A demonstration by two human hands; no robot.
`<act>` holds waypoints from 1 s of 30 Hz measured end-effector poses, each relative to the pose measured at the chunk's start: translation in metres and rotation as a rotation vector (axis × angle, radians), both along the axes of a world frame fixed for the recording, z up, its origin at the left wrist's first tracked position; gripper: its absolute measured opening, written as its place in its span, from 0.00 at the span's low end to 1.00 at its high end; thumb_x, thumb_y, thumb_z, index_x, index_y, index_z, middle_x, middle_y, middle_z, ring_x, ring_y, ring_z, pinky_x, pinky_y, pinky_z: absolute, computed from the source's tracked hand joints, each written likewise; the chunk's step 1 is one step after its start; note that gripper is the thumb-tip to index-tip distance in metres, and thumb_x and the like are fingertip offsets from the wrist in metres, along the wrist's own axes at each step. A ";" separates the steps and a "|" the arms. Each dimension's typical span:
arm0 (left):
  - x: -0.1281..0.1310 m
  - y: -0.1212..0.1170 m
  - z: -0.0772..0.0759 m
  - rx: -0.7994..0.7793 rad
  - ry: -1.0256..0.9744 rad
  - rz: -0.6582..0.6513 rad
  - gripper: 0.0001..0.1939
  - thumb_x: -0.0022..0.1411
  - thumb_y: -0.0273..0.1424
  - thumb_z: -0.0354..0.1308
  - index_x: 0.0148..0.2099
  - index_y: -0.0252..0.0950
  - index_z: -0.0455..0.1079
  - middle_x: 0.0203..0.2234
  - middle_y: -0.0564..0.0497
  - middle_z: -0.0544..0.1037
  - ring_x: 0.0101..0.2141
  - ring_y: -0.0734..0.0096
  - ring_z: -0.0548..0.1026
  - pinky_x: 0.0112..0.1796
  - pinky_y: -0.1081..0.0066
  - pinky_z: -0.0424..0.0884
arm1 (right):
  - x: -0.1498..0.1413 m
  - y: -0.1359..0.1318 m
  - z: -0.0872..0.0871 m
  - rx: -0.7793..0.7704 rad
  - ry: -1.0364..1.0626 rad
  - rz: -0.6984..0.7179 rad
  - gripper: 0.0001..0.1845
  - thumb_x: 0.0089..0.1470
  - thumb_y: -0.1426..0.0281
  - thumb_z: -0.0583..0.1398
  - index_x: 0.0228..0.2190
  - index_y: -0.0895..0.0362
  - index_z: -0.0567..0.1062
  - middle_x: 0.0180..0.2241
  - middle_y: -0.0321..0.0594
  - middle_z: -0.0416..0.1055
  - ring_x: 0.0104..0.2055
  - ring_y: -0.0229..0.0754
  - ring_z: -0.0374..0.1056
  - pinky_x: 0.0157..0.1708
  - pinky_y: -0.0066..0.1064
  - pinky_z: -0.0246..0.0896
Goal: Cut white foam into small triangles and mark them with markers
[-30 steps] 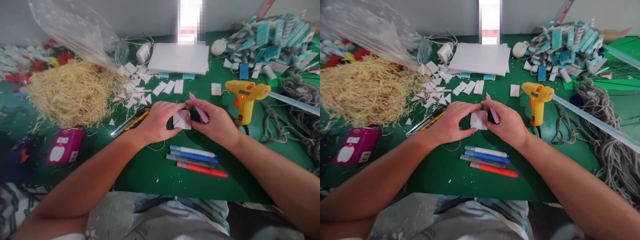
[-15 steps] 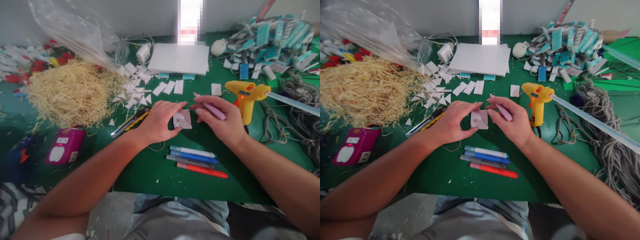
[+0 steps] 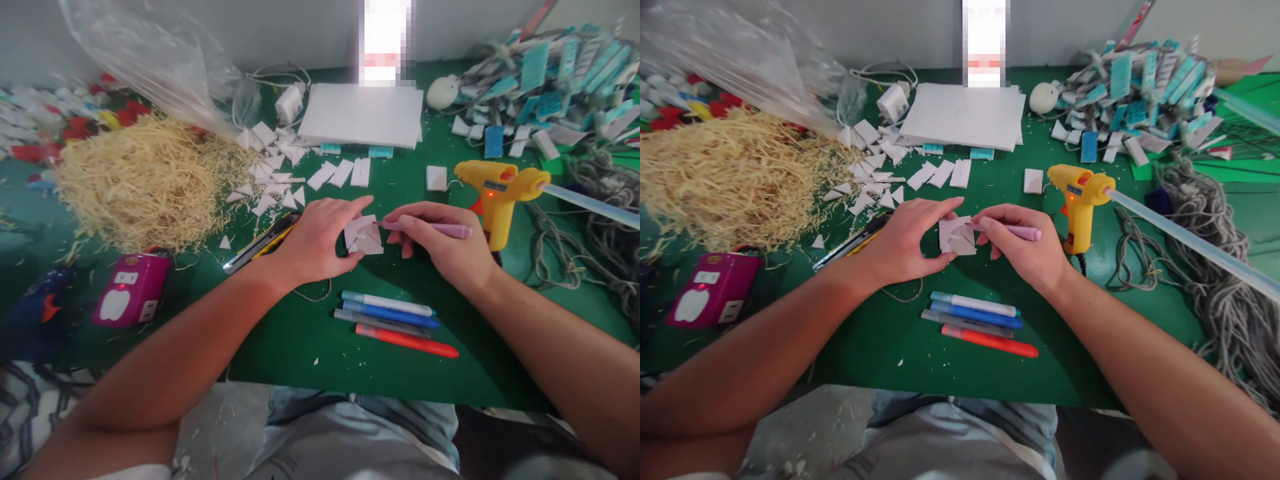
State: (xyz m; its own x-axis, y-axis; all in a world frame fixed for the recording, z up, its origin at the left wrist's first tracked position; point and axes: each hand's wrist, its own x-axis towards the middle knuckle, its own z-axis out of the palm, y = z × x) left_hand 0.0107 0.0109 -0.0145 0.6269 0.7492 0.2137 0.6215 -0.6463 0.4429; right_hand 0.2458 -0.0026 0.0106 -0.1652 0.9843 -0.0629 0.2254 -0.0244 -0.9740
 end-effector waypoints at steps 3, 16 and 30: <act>0.001 0.000 -0.001 0.013 -0.012 0.004 0.35 0.65 0.33 0.62 0.71 0.33 0.60 0.57 0.40 0.80 0.57 0.50 0.76 0.59 0.53 0.68 | -0.002 0.001 -0.002 -0.004 0.036 -0.021 0.12 0.49 0.62 0.73 0.31 0.53 0.79 0.23 0.34 0.77 0.19 0.35 0.66 0.17 0.28 0.62; 0.002 -0.001 -0.002 0.030 -0.016 -0.006 0.35 0.65 0.33 0.62 0.71 0.33 0.61 0.58 0.39 0.79 0.57 0.49 0.76 0.59 0.52 0.69 | -0.004 -0.001 -0.004 0.002 -0.029 -0.088 0.11 0.54 0.61 0.72 0.28 0.55 0.81 0.22 0.36 0.79 0.18 0.35 0.67 0.18 0.27 0.64; 0.001 0.000 -0.005 0.050 -0.008 -0.014 0.34 0.66 0.35 0.61 0.71 0.33 0.61 0.58 0.40 0.79 0.57 0.51 0.76 0.59 0.54 0.69 | -0.004 -0.001 -0.005 -0.002 -0.026 -0.064 0.13 0.54 0.61 0.72 0.24 0.54 0.80 0.20 0.35 0.77 0.18 0.35 0.67 0.18 0.27 0.65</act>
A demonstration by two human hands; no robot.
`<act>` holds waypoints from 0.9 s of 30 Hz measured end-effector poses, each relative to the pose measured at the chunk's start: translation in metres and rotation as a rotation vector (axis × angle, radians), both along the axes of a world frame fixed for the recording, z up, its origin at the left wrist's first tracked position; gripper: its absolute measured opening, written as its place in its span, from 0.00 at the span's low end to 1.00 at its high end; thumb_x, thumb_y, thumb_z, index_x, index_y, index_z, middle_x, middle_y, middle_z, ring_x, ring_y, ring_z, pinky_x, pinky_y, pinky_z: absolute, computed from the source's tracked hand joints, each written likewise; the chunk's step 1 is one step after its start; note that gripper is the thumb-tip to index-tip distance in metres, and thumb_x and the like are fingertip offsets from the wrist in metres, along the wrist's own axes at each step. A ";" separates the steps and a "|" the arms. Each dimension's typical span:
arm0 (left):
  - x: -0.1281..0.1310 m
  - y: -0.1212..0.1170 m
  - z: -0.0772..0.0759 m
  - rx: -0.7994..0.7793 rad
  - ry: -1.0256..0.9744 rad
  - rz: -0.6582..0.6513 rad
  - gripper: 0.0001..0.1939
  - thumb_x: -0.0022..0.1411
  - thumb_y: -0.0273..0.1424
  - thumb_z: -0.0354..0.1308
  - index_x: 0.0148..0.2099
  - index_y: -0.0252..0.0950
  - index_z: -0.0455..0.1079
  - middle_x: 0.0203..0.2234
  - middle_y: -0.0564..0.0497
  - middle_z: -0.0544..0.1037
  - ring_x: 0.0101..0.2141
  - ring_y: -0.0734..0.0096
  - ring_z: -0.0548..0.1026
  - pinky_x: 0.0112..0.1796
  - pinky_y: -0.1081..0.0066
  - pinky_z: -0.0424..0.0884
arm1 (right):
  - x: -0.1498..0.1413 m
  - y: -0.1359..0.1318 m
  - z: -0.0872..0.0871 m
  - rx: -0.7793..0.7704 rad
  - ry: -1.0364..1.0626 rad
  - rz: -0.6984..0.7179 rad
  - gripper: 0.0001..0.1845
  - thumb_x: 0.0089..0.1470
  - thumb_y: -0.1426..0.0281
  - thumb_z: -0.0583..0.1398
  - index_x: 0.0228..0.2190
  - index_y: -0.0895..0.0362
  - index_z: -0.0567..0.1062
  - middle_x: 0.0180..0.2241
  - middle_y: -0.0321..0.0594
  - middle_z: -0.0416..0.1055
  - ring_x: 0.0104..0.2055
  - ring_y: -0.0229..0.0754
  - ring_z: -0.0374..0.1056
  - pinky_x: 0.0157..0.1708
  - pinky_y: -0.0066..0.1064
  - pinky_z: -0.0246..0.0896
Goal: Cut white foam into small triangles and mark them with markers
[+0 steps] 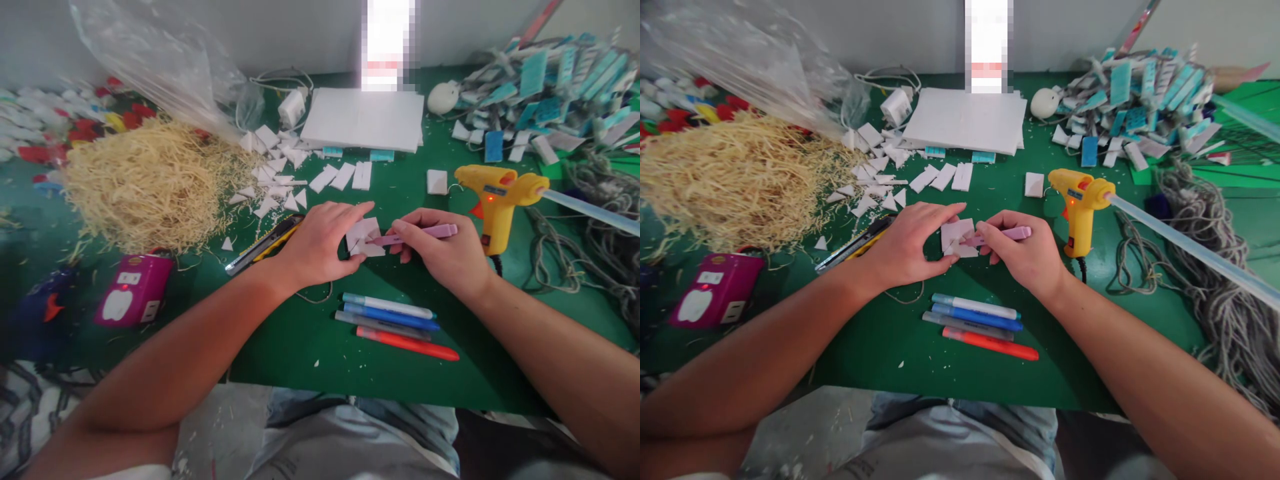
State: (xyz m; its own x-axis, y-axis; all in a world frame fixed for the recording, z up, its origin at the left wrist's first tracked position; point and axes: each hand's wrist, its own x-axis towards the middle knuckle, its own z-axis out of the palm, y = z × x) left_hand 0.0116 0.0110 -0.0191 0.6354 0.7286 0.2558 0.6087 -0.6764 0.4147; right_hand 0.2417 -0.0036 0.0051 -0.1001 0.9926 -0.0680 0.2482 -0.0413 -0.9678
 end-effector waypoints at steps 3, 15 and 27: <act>-0.003 0.001 0.000 0.009 -0.007 -0.022 0.34 0.67 0.35 0.62 0.71 0.32 0.61 0.58 0.40 0.79 0.57 0.51 0.77 0.59 0.55 0.69 | -0.001 -0.001 0.001 0.001 0.013 -0.008 0.11 0.52 0.64 0.72 0.24 0.54 0.80 0.20 0.35 0.77 0.18 0.35 0.68 0.18 0.26 0.65; -0.010 0.003 0.004 -0.008 -0.010 -0.050 0.33 0.67 0.34 0.62 0.70 0.32 0.62 0.58 0.38 0.80 0.58 0.50 0.77 0.59 0.54 0.68 | -0.001 0.000 0.001 0.017 0.017 -0.003 0.13 0.53 0.60 0.72 0.26 0.55 0.80 0.22 0.36 0.78 0.18 0.34 0.67 0.18 0.26 0.64; -0.011 0.005 0.001 -0.023 -0.030 -0.039 0.33 0.66 0.35 0.65 0.70 0.34 0.64 0.57 0.40 0.80 0.57 0.51 0.78 0.59 0.55 0.70 | -0.002 -0.001 0.002 -0.002 0.015 0.010 0.11 0.52 0.64 0.70 0.23 0.54 0.79 0.19 0.36 0.77 0.17 0.34 0.67 0.18 0.26 0.64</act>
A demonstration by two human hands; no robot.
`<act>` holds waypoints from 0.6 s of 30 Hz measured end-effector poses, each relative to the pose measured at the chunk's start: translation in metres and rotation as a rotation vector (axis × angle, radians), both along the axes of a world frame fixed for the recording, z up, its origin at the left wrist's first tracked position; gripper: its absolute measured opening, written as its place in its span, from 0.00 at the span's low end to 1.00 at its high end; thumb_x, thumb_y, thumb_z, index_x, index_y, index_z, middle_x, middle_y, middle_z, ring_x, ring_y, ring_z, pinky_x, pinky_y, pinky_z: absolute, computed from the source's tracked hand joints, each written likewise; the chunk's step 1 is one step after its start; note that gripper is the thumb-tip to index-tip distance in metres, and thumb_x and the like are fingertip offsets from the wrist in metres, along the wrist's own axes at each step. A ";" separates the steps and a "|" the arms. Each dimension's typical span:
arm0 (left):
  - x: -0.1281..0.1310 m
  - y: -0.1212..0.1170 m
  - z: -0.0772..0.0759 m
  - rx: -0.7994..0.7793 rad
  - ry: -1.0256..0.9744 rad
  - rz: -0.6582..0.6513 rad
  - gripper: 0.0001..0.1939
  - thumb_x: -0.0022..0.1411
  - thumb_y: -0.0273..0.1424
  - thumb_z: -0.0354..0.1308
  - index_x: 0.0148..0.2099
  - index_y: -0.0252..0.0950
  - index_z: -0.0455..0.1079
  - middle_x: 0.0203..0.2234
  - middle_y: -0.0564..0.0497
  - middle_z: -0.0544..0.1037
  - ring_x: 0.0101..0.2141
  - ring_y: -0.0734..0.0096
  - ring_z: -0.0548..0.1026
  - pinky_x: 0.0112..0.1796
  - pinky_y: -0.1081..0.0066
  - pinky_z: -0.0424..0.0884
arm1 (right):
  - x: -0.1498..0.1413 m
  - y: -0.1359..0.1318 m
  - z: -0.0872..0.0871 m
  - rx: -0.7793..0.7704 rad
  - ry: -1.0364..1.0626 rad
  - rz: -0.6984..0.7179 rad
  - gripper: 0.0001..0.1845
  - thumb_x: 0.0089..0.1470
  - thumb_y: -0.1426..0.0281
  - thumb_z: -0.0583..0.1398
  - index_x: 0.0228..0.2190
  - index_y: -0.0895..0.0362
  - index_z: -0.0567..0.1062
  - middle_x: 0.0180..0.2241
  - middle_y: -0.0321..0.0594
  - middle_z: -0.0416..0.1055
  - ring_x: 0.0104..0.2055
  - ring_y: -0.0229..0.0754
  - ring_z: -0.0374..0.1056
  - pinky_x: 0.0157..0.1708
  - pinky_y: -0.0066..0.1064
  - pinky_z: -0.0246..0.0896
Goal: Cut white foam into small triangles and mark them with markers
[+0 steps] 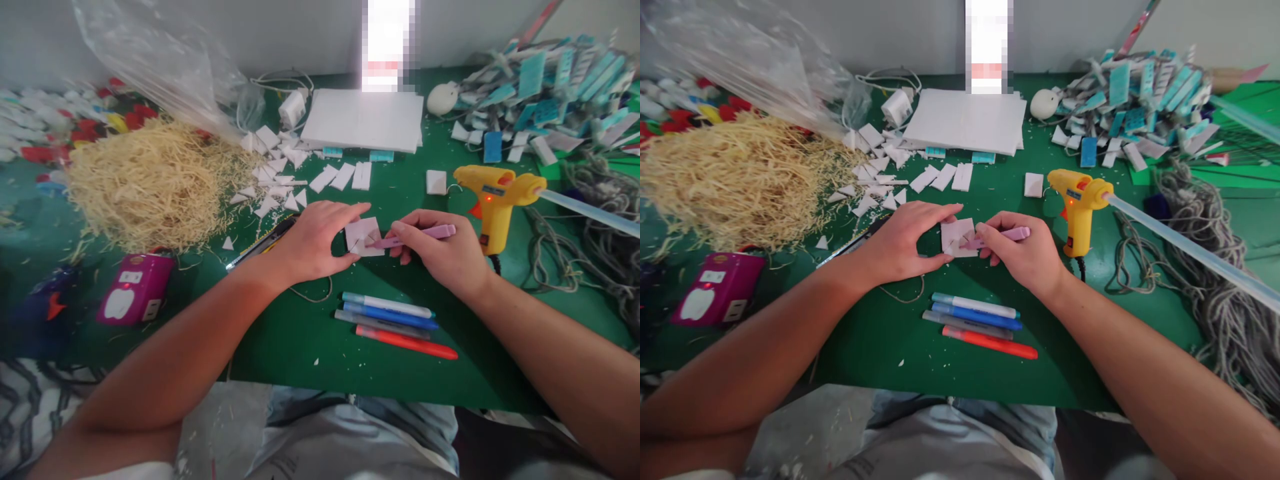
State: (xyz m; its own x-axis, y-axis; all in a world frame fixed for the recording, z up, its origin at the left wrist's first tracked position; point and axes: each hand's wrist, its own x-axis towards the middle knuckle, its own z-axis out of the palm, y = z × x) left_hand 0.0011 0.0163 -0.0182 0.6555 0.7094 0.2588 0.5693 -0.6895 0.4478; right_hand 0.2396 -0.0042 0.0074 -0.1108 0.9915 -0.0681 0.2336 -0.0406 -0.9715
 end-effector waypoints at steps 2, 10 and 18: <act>0.000 0.000 0.000 -0.002 0.003 0.004 0.33 0.67 0.35 0.65 0.70 0.35 0.64 0.57 0.41 0.81 0.57 0.52 0.78 0.59 0.55 0.70 | 0.000 -0.001 0.000 -0.006 -0.002 0.003 0.11 0.52 0.63 0.70 0.23 0.54 0.80 0.20 0.36 0.77 0.18 0.35 0.67 0.19 0.27 0.64; -0.002 0.001 0.002 -0.001 -0.015 -0.007 0.34 0.67 0.34 0.67 0.70 0.31 0.65 0.57 0.40 0.81 0.57 0.52 0.78 0.60 0.56 0.69 | 0.001 0.000 0.001 -0.021 -0.003 -0.005 0.12 0.52 0.61 0.71 0.24 0.55 0.80 0.20 0.37 0.77 0.19 0.35 0.68 0.20 0.27 0.65; -0.002 0.001 0.002 -0.030 0.003 0.004 0.33 0.67 0.35 0.67 0.70 0.34 0.64 0.58 0.41 0.81 0.58 0.52 0.78 0.60 0.55 0.69 | 0.001 0.000 0.000 -0.011 -0.013 -0.023 0.11 0.52 0.61 0.71 0.24 0.54 0.80 0.20 0.36 0.77 0.19 0.36 0.69 0.21 0.26 0.67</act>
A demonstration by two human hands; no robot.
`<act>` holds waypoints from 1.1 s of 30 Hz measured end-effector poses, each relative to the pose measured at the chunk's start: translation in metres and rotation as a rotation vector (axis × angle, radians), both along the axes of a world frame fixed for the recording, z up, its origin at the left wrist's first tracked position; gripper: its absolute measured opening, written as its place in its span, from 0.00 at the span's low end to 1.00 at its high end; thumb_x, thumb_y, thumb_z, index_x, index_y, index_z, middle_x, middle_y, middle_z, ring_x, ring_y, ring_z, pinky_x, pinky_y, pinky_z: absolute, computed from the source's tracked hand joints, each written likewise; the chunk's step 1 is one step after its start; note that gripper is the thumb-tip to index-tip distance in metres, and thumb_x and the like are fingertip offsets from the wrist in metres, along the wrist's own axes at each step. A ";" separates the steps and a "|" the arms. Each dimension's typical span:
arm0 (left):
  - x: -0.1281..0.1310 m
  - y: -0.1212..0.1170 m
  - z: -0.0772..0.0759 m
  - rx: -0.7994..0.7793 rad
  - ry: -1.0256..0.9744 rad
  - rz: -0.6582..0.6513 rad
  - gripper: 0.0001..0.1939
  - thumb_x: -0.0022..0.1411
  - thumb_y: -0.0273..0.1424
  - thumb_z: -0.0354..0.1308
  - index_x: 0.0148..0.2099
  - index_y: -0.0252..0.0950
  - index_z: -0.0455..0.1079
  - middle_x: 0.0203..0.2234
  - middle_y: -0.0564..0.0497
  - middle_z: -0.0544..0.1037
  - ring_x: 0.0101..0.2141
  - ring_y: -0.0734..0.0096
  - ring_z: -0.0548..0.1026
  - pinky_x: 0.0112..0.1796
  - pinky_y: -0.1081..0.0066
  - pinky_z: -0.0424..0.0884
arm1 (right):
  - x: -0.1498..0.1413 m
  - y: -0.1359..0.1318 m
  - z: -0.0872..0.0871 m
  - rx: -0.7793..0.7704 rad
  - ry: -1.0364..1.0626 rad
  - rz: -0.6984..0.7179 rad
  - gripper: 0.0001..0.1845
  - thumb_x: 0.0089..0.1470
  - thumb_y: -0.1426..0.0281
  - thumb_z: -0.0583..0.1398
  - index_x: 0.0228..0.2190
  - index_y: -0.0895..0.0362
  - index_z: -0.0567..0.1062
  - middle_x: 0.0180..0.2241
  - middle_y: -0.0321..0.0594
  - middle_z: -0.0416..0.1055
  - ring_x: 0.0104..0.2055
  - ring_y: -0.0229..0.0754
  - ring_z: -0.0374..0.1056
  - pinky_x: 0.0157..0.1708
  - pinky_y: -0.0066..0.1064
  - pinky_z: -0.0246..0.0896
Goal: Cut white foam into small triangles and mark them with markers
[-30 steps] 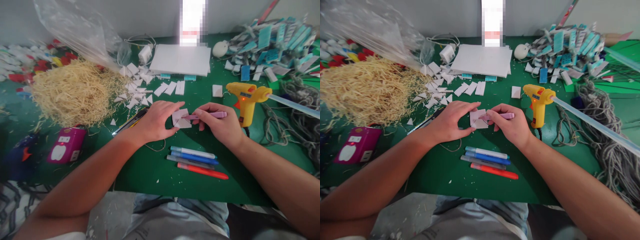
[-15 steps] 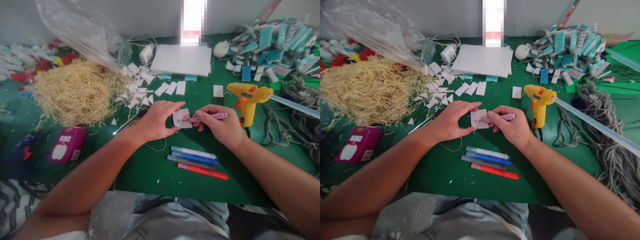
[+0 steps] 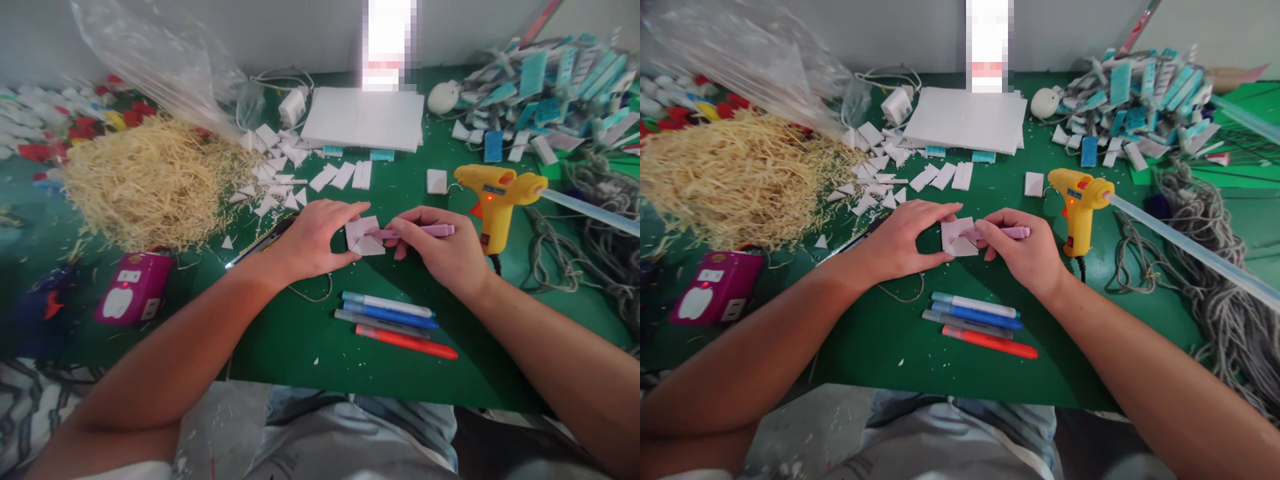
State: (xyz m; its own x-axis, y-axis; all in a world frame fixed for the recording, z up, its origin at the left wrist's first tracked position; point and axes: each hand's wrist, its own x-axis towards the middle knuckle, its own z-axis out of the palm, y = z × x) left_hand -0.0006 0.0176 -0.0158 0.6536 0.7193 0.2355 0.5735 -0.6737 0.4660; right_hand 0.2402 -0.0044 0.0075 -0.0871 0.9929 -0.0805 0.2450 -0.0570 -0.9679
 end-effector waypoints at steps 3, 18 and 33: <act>0.000 0.000 -0.001 0.003 -0.005 0.001 0.33 0.67 0.35 0.66 0.70 0.34 0.65 0.58 0.41 0.81 0.58 0.52 0.78 0.60 0.54 0.70 | 0.000 0.000 0.000 -0.017 -0.010 0.029 0.14 0.52 0.59 0.72 0.23 0.54 0.80 0.19 0.36 0.76 0.18 0.36 0.68 0.20 0.27 0.66; 0.000 0.000 0.001 -0.014 0.011 0.010 0.33 0.67 0.36 0.67 0.70 0.35 0.65 0.58 0.40 0.80 0.58 0.51 0.77 0.60 0.54 0.70 | 0.000 -0.001 0.002 -0.030 -0.010 0.044 0.14 0.52 0.61 0.70 0.20 0.54 0.77 0.18 0.36 0.76 0.17 0.35 0.67 0.18 0.26 0.64; 0.000 -0.001 0.001 -0.025 0.017 0.010 0.33 0.67 0.36 0.67 0.70 0.35 0.65 0.59 0.39 0.79 0.58 0.50 0.77 0.59 0.53 0.71 | -0.001 -0.001 0.002 -0.042 -0.001 0.020 0.17 0.51 0.58 0.72 0.20 0.53 0.77 0.18 0.35 0.75 0.18 0.36 0.67 0.19 0.28 0.66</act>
State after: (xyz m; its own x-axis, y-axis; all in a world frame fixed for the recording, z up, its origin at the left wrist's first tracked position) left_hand -0.0007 0.0168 -0.0146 0.6503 0.7312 0.2062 0.5881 -0.6563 0.4726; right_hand 0.2395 -0.0051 0.0097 -0.1070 0.9867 -0.1225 0.2476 -0.0929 -0.9644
